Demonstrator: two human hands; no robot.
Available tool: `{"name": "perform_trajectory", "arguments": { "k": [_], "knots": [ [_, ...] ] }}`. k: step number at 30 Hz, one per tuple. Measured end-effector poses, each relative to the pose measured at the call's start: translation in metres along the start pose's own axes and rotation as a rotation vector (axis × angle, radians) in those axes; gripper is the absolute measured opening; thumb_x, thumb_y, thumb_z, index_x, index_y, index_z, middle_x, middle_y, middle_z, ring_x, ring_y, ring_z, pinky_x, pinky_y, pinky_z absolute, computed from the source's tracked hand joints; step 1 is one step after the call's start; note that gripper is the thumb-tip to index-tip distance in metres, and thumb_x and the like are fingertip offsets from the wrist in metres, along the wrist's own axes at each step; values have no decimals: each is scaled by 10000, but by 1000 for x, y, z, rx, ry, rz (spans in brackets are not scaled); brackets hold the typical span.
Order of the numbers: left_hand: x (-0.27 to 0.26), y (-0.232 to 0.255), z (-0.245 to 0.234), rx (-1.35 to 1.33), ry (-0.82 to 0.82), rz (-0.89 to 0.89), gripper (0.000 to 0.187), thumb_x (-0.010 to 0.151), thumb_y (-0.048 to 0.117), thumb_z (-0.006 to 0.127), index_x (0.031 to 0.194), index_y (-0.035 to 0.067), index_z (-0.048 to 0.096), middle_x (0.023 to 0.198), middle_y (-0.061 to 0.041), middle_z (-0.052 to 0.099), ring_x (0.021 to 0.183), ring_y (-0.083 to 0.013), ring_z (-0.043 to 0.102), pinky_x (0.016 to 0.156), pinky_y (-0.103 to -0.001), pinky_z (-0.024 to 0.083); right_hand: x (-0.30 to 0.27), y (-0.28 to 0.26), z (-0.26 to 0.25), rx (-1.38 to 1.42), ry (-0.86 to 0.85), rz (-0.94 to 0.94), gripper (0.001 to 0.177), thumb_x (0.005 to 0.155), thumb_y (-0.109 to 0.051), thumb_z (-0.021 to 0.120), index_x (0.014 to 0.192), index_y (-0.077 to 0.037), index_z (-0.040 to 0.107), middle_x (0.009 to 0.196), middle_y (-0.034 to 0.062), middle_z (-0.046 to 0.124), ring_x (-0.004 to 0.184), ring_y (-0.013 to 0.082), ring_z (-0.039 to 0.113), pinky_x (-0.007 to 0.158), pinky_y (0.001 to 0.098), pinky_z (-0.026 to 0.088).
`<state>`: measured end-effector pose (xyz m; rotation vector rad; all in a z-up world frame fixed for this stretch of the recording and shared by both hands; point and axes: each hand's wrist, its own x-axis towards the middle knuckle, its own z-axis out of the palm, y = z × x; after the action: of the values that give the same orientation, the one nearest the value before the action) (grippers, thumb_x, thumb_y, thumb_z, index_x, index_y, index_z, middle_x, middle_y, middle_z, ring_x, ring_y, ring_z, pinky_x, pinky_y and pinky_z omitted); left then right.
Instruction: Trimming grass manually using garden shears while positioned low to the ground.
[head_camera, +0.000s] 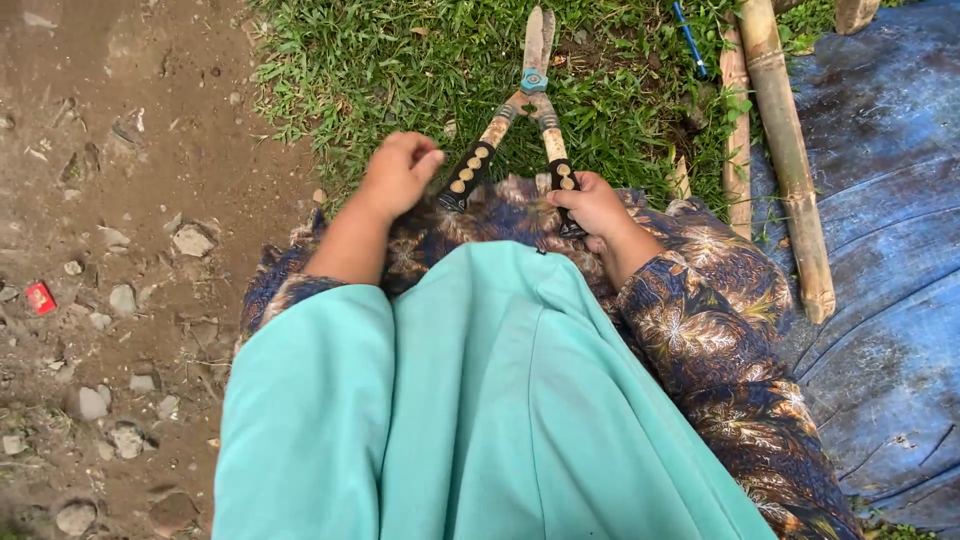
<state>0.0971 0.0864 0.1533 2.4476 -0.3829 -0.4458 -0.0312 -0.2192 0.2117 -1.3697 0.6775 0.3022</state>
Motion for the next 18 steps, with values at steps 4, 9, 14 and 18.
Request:
{"name": "perform_trajectory", "arguments": {
  "k": [4, 9, 14, 18],
  "knots": [
    [-8, 7, 75, -489, -139, -306, 579, 986, 681, 595, 1345, 230, 648, 1296, -148, 655, 1300, -367, 570, 1087, -505, 467, 40, 67, -16, 49, 9, 37, 305, 777, -16, 744, 1049, 94, 658, 776, 112, 647, 645, 199, 672, 558, 293, 543],
    [-33, -14, 153, -1001, -355, -581, 979, 917, 409, 808, 1569, -71, 257, 1454, -236, 431, 1181, -304, 583, 908, -436, 579, 83, 163, -58, -259, -44, 129, 625, 801, -78, 790, 1330, 125, 526, 1033, 266, 663, 844, 344, 707, 644, 454, 596],
    [-42, 13, 181, -1065, -460, -672, 963, 886, 167, 791, 1575, -52, 155, 1246, -255, 471, 740, -300, 693, 569, -417, 654, 59, 141, -73, -61, -21, 159, 553, 805, 33, 706, 1302, 131, 485, 900, 234, 605, 531, 294, 662, 410, 451, 614],
    [-30, 29, 142, -913, -478, -519, 842, 833, 10, 786, 1492, -127, 279, 1285, -227, 473, 941, -283, 644, 656, -361, 640, 3, 97, -75, 35, -22, 198, 474, 817, 14, 689, 1239, 135, 513, 821, 206, 597, 481, 255, 657, 319, 386, 559]
  ]
}}
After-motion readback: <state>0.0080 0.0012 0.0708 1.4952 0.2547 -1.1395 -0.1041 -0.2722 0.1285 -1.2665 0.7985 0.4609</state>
